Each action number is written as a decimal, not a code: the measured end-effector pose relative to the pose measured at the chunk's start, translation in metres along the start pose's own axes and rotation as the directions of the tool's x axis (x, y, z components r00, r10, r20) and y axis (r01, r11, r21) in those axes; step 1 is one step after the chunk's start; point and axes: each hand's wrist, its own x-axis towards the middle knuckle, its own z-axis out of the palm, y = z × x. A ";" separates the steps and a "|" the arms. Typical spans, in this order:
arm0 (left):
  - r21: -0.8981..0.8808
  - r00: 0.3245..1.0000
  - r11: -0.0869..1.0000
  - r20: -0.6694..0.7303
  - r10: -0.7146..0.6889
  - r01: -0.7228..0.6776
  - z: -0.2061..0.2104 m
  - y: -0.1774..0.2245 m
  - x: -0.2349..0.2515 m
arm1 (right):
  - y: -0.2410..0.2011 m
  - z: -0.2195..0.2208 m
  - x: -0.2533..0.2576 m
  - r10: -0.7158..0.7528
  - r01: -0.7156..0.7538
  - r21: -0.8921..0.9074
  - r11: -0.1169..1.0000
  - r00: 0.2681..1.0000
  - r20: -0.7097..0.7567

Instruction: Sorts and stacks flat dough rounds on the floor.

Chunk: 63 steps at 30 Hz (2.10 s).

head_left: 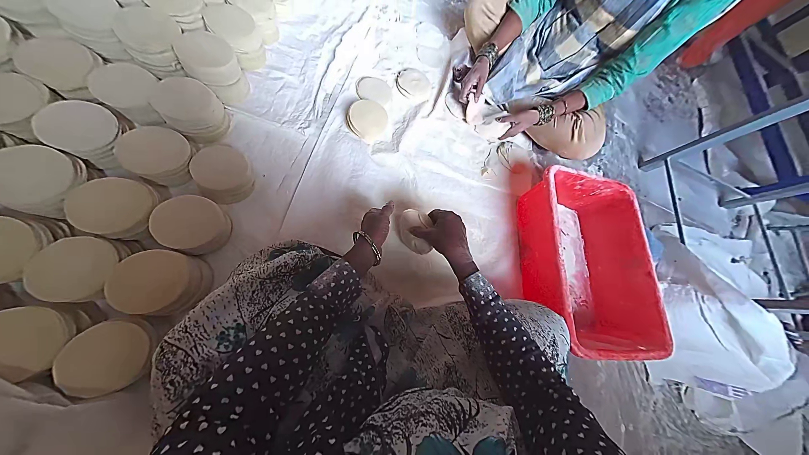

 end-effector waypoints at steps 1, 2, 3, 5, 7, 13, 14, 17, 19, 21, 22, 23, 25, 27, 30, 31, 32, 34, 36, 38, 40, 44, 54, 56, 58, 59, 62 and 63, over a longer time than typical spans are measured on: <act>-0.015 1.000 1.000 0.014 0.004 -0.004 -0.001 -0.001 -0.002 | 0.006 0.002 -0.001 -0.016 0.018 0.028 0.999 0.998 -0.065; -0.026 1.000 1.000 0.022 0.010 -0.009 -0.001 -0.001 -0.003 | 0.012 0.004 -0.007 -0.015 0.023 0.068 0.997 0.992 -0.122; -0.028 1.000 0.999 0.018 0.022 -0.021 -0.001 0.001 -0.002 | 0.018 0.008 -0.011 -0.017 0.034 0.100 0.994 0.987 -0.160; 0.014 0.999 0.999 0.021 0.035 -0.035 0.001 -0.001 0.002 | 0.027 0.026 -0.005 0.036 -0.020 0.117 0.993 0.990 -0.140; 0.105 1.000 0.994 -0.003 0.031 -0.031 0.005 -0.009 0.003 | 0.033 0.050 0.005 0.028 -0.024 0.042 0.999 0.995 -0.093; 0.088 0.998 0.995 -0.035 0.054 -0.051 -0.002 -0.005 0.009 | 0.015 0.052 -0.016 -0.048 0.059 0.040 0.997 0.967 -0.250; 0.092 0.998 0.994 -0.027 0.056 -0.053 0.000 -0.006 0.009 | 0.014 0.056 -0.014 -0.019 0.020 0.003 1.000 0.980 -0.197; 0.084 0.999 0.996 -0.019 0.042 -0.040 0.004 -0.008 0.006 | 0.012 0.065 -0.005 -0.033 0.029 -0.052 0.998 0.996 -0.080; 0.064 0.999 0.998 -0.046 0.029 -0.026 0.000 -0.004 0.004 | 0.010 0.062 -0.007 -0.049 0.052 0.011 0.999 0.984 -0.169; 0.051 0.999 0.999 -0.044 0.012 -0.010 -0.003 0.002 -0.001 | 0.011 0.059 -0.013 0.007 0.015 0.094 0.995 0.974 -0.226; 0.055 1.000 0.999 -0.030 0.002 0.000 -0.003 0.003 -0.004 | 0.013 0.060 -0.012 0.028 -0.008 0.099 0.995 0.979 -0.201; 0.056 1.000 0.998 -0.030 0.005 -0.004 0.000 -0.001 -0.001 | 0.015 0.064 -0.010 0.027 -0.012 0.095 0.995 0.987 -0.156; 0.060 1.000 0.998 -0.028 0.002 0.000 0.004 -0.007 0.001 | 0.017 0.071 -0.002 -0.022 0.033 0.103 0.994 0.994 -0.108; 0.056 0.999 0.998 -0.026 -0.031 0.032 -0.001 -0.001 -0.009 | 0.018 0.074 -0.001 -0.077 0.110 0.164 0.980 0.978 -0.197; 0.005 0.999 1.000 -0.042 -0.003 0.003 -0.002 -0.004 0.004 | 0.021 0.073 -0.009 -0.068 0.140 0.236 0.962 0.954 -0.292; 0.001 0.999 1.000 -0.033 -0.009 0.009 -0.001 -0.006 0.005 | 0.020 0.074 -0.010 -0.046 0.097 0.205 0.974 0.970 -0.240; 0.008 0.999 1.000 -0.024 -0.023 0.023 0.002 -0.008 0.002 | 0.019 0.076 -0.009 -0.017 0.049 0.174 0.984 0.984 -0.180; 0.023 0.998 0.998 -0.016 -0.053 0.053 0.002 -0.002 -0.012 | 0.017 0.077 0.000 -0.021 0.052 0.180 0.982 0.985 -0.169; 0.006 0.999 0.999 -0.017 -0.050 0.050 -0.003 0.001 -0.023 | 0.019 0.077 -0.004 -0.070 0.151 0.282 0.947 0.959 -0.276; -0.044 1.000 0.999 -0.009 -0.024 0.024 -0.004 0.004 -0.021 | 0.021 0.077 -0.005 -0.073 0.189 0.343 0.920 0.943 -0.323; -0.079 1.000 0.997 0.012 -0.013 0.014 0.003 -0.004 -0.008 | 0.022 0.080 -0.004 -0.064 0.132 0.299 0.945 0.972 -0.225; -0.085 0.999 0.996 -0.036 -0.009 0.006 0.001 -0.006 0.003 | 0.020 0.083 0.019 -0.157 0.183 0.289 0.940 0.981 -0.110; -0.179 0.995 0.984 -0.092 -0.031 0.014 0.003 0.015 0.003 | 0.012 -0.002 0.001 0.037 -0.046 0.069 0.997 0.990 0.134; -0.173 0.996 0.985 -0.090 -0.024 0.008 0.002 0.017 0.003 | 0.017 -0.001 0.016 0.107 -0.105 -0.023 0.994 0.989 0.106; -0.172 0.996 0.985 -0.091 -0.011 -0.005 0.001 0.020 0.003 | 0.017 -0.006 0.019 0.065 -0.072 0.046 0.996 0.989 0.130; -0.161 0.996 0.987 -0.089 -0.013 -0.001 0.001 0.017 0.001 | 0.017 -0.007 0.012 0.058 -0.066 0.054 0.996 0.988 0.141; -0.135 0.997 0.991 -0.083 -0.001 -0.010 0.001 0.021 0.000 | -0.029 -0.031 -0.022 0.055 -0.048 -0.041 0.998 0.980 0.193; -0.139 0.996 0.990 -0.086 -0.002 -0.010 0.001 0.019 -0.001 | -0.041 -0.035 -0.029 0.039 -0.030 -0.046 0.999 0.977 0.212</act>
